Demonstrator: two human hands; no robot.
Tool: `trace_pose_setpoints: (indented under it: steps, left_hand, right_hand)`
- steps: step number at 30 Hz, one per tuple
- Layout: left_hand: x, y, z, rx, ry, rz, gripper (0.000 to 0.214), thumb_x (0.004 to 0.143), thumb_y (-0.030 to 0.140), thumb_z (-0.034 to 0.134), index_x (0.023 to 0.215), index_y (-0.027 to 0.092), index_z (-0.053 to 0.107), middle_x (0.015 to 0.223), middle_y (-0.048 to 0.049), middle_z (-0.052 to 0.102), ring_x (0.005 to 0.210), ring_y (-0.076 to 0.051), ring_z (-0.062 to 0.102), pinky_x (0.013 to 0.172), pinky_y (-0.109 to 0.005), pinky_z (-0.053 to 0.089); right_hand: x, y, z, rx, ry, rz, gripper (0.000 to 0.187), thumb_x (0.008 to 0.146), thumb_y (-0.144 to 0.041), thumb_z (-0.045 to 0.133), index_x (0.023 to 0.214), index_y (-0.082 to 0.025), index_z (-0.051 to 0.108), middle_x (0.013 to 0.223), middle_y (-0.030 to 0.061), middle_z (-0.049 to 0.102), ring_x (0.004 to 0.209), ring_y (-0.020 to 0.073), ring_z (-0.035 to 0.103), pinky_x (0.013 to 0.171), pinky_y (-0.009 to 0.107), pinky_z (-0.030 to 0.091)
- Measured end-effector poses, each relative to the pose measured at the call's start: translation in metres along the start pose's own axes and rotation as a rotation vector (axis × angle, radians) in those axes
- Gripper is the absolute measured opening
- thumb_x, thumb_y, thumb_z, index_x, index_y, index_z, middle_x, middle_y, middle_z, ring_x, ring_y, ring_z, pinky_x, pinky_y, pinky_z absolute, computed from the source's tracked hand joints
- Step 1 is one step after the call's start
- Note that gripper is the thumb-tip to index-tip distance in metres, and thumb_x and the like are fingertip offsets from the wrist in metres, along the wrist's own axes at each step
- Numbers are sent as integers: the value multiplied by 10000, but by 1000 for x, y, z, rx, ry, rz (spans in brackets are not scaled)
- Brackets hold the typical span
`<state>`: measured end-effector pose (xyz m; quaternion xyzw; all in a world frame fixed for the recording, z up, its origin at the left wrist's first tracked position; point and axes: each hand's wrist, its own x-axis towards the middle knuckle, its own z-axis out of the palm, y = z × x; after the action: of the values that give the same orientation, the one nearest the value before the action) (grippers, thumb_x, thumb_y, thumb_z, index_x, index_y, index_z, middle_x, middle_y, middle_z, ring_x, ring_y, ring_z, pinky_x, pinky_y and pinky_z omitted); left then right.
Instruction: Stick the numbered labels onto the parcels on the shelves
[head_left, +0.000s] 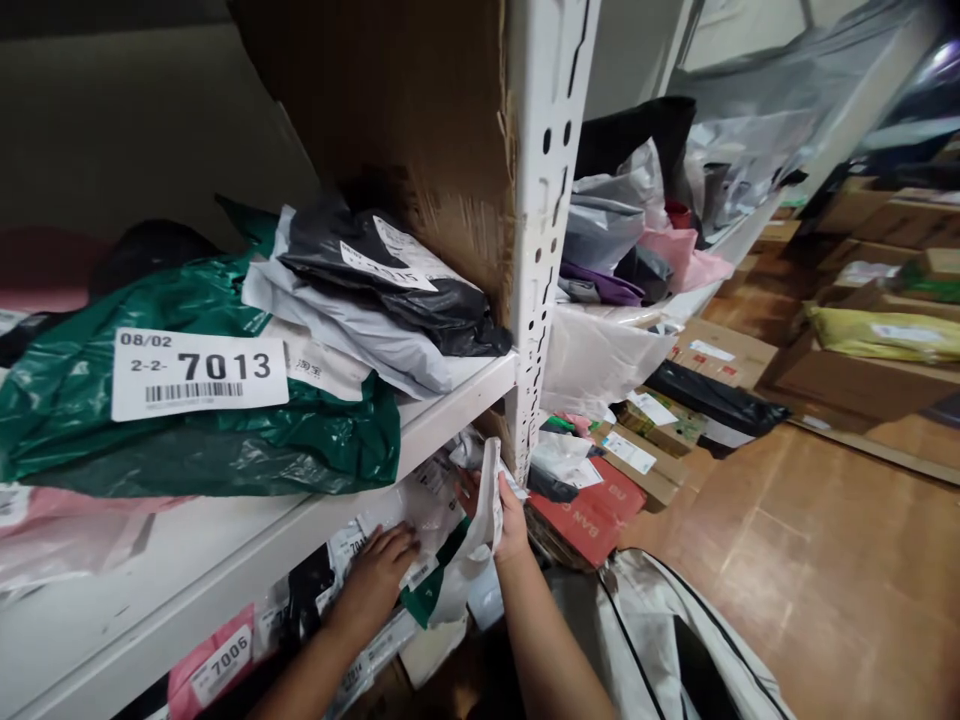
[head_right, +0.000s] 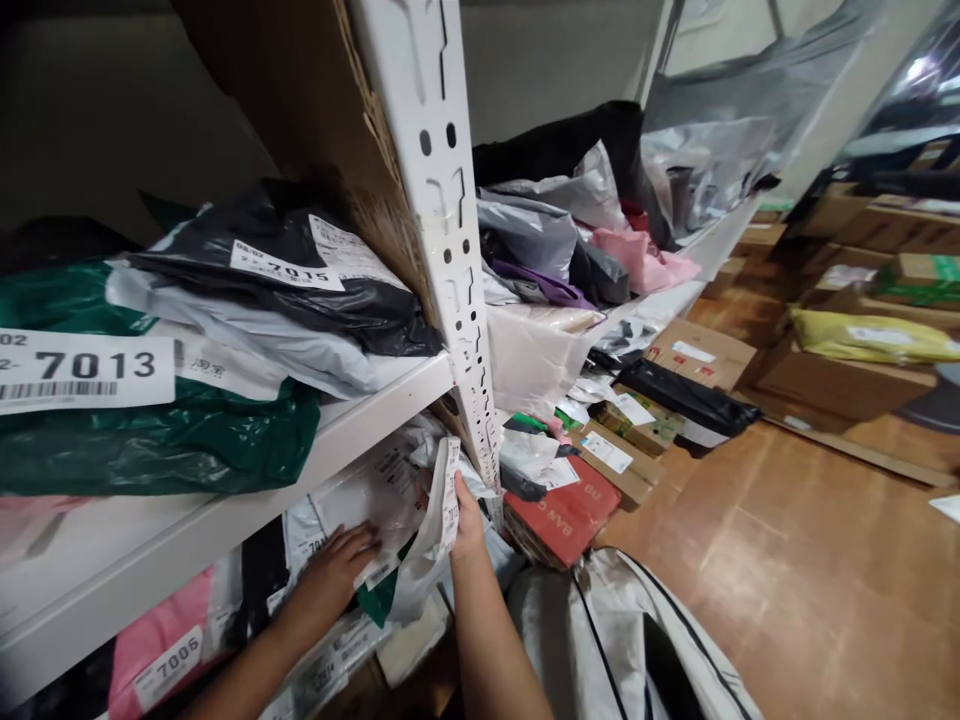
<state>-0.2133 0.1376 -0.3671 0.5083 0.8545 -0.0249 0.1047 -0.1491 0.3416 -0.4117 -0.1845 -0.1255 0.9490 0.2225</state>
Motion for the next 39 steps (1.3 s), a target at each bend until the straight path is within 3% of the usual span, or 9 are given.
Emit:
trace_pose_setpoints:
  steps: [10,13,17,21,23,26,29,33,39]
  left_hand:
    - [0,5,-7,-62,-25,-29,647,690,-83,382,1218,232,585,1337,-43,563,1316,-196,406,1150,-457,235]
    - [-2,7,-11,-83,-17,-30,601,712,-56,402,1206,231,590,1321,-54,573,1305,-199,417,1148,-463,234]
    - [-6,2,-14,-260,27,-16,509,696,138,553,1194,234,600,1317,-73,556,1291,-255,405,1133,-466,246]
    - [0,-12,-12,-645,64,-225,432,819,248,367,1184,198,593,1274,-85,581,1209,-212,490,1049,-387,377]
    - [7,-18,-12,-707,74,-302,434,883,347,298,1149,181,600,1208,-91,621,1136,-205,546,994,-362,427]
    - [14,-22,-13,-732,69,-319,401,872,454,358,1017,204,636,1093,-58,666,1064,-197,578,953,-319,441]
    - [18,-21,-16,-762,82,-341,414,884,453,304,969,184,608,998,-61,670,977,-189,602,858,-293,470]
    - [20,-18,-20,-767,81,-293,235,817,408,433,815,195,531,751,20,602,746,-143,576,673,-227,452]
    - [24,-15,-20,-674,90,-309,164,817,324,445,738,198,514,667,45,557,685,-134,551,630,-219,400]
  right_hand:
    - [1,1,-3,-60,-28,1,347,562,-528,786,714,-236,673,657,14,722,894,269,687,746,401,575]
    - [3,2,-10,-177,-45,-28,403,609,-595,723,768,-228,673,692,30,728,834,262,692,706,391,562]
    - [-3,8,-18,-434,-133,-10,398,629,-581,720,759,-207,677,670,5,710,627,179,653,606,300,503]
    - [-19,22,-17,-646,-261,102,297,531,-384,842,535,-157,650,523,-36,619,474,91,503,516,229,373]
    - [-26,31,-15,-736,-295,124,298,546,-373,833,504,-150,639,499,-46,579,476,78,457,514,227,329]
    - [-31,43,-15,-818,-278,101,325,598,-436,786,522,-162,627,493,-64,528,494,76,413,519,233,296]
    - [-32,49,-16,-871,-252,82,367,610,-486,761,526,-163,607,488,-68,497,488,74,378,506,237,275]
    - [-31,50,-17,-919,-248,71,399,611,-517,747,523,-159,594,482,-64,482,487,71,362,496,234,263]
    - [-30,53,-17,-936,-247,59,426,595,-571,733,625,-154,652,530,-37,550,495,87,419,503,235,311]
